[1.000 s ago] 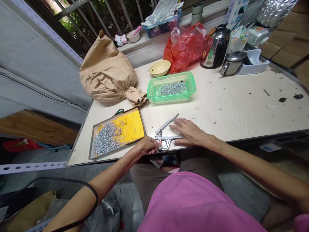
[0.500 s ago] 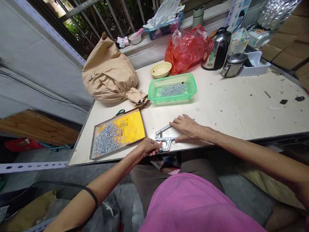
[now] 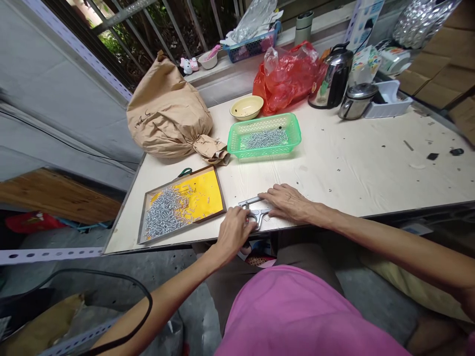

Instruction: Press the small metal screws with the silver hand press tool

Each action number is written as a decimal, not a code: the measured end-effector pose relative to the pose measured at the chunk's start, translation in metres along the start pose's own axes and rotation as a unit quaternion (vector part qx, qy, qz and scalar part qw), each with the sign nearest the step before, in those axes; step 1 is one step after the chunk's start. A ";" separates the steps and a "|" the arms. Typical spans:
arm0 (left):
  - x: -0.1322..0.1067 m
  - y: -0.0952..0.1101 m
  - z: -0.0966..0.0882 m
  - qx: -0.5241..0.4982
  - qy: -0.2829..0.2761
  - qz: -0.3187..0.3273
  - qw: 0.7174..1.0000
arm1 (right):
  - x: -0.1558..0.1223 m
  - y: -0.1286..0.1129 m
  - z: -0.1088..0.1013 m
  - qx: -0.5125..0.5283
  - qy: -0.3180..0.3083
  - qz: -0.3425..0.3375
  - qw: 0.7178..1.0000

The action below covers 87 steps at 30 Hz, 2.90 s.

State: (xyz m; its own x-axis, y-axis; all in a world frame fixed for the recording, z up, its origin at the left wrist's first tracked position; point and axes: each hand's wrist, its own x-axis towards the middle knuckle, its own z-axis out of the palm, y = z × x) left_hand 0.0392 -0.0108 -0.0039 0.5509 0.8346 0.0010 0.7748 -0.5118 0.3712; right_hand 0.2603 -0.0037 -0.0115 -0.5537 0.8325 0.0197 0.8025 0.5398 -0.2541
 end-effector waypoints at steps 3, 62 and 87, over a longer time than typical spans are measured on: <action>0.018 0.006 0.011 0.033 -0.013 0.090 0.995 | -0.001 -0.001 0.001 0.008 -0.002 0.015 1.000; -0.013 0.023 0.090 -0.038 0.029 0.161 0.986 | 0.076 -0.064 0.022 -0.086 -0.110 -0.232 0.963; 0.015 -0.118 -0.026 0.119 0.071 -0.245 0.960 | 0.010 -0.002 0.016 0.133 0.139 0.044 0.980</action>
State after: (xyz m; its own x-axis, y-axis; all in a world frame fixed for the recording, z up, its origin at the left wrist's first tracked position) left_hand -0.0518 0.0677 -0.0241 0.0675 0.9976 0.0135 0.9883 -0.0688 0.1363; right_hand 0.2492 0.0018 -0.0260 -0.3727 0.8963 0.2403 0.7373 0.4433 -0.5097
